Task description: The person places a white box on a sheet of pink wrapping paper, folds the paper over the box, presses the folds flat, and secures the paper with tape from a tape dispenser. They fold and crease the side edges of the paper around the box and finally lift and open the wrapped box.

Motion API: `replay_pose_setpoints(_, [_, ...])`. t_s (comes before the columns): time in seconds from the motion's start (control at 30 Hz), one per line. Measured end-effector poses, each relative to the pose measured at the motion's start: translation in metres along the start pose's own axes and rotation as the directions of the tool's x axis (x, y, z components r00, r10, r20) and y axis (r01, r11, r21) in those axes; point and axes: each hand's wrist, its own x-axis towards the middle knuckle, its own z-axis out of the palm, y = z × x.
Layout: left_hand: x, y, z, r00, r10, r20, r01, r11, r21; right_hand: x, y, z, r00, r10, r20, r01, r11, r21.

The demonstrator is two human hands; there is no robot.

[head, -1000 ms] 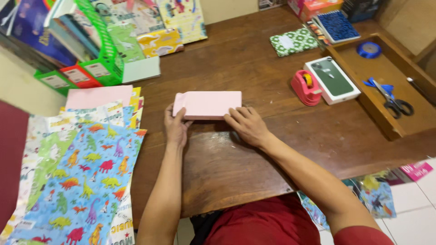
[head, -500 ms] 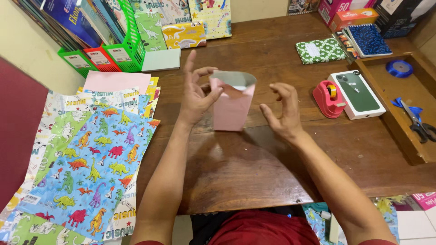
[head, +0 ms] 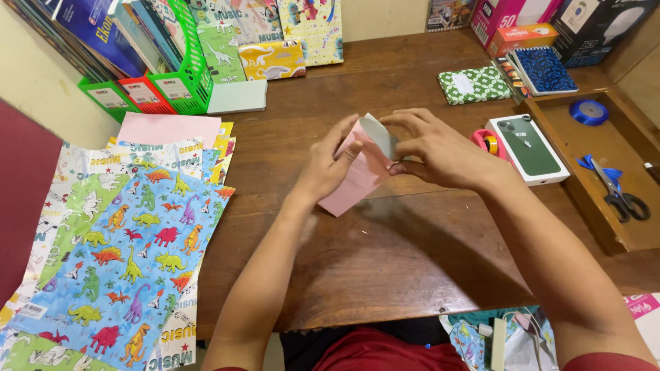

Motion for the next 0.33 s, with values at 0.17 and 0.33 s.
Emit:
replay_pose_setpoints(0.17, [0.002,-0.008,0.012,0.985,-0.115,-0.128,0.138,0.973,0.186,-0.022,0.016,-0.009,0.998,0.011,-0.066,0.000,0.988,0.156])
replay_pose_setpoints(0.33, [0.073,0.016,0.011,0.996,-0.089,0.004,0.087,0.965,-0.248,-0.051,0.044,-0.008,0.966,0.234,-0.108,-0.176,0.906,0.384])
